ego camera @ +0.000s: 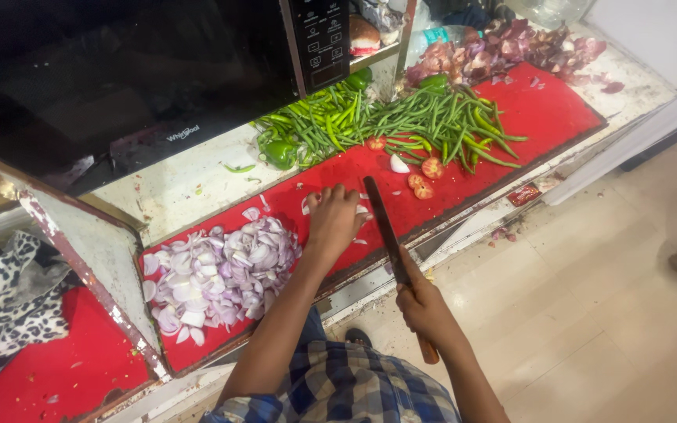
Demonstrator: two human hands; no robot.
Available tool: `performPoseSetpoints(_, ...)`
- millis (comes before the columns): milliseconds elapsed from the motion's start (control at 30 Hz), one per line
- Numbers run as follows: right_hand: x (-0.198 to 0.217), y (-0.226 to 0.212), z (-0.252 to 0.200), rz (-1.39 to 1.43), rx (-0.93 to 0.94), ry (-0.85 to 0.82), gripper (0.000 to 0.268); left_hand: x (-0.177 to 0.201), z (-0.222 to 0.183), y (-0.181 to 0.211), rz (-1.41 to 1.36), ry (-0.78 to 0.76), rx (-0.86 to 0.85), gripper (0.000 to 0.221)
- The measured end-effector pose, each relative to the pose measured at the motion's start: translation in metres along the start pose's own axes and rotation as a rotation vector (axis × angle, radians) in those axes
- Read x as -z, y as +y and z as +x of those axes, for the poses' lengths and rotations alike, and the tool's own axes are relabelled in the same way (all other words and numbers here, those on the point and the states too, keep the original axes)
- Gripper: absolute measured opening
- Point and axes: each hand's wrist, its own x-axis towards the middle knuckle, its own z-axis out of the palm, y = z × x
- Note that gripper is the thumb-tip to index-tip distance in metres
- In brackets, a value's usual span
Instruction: The person chops onions with a large knife on a red cutting board next to a pile of green chilies and other vegetables.
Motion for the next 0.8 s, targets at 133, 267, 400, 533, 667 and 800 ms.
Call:
performPoseSetpoints(133, -0.005, 0.004, 0.000, -0.022, 0.089, -0.006, 0.078, 0.003, -0.008, 0.002, -0.061, 0.043, 0.031, 0.041)
performPoseSetpoints(267, -0.005, -0.001, -0.001, 0.006, 0.040, -0.041, 0.079, -0.009, -0.020, 0.000, -0.074, 0.002, 0.063, 0.041)
performPoseSetpoints(400, -0.007, -0.006, -0.002, -0.056, 0.100, -0.033, 0.078, -0.020, -0.025, -0.004, -0.202, 0.177, -0.008, 0.025)
performPoseSetpoints(533, -0.009, -0.007, -0.001, -0.066, 0.077, -0.038, 0.078, -0.014, -0.026, -0.006, -0.345, 0.175, 0.010, 0.027)
performPoseSetpoints(667, -0.012, -0.002, 0.007, -0.207, 0.125, -0.016, 0.077, -0.005, -0.027, -0.009, -0.429, 0.145, -0.004, 0.028)
performPoseSetpoints(800, -0.019, 0.005, 0.018, -0.392, 0.287, 0.041, 0.080, -0.002, -0.029, -0.004, -0.419, 0.193, 0.002, 0.019)
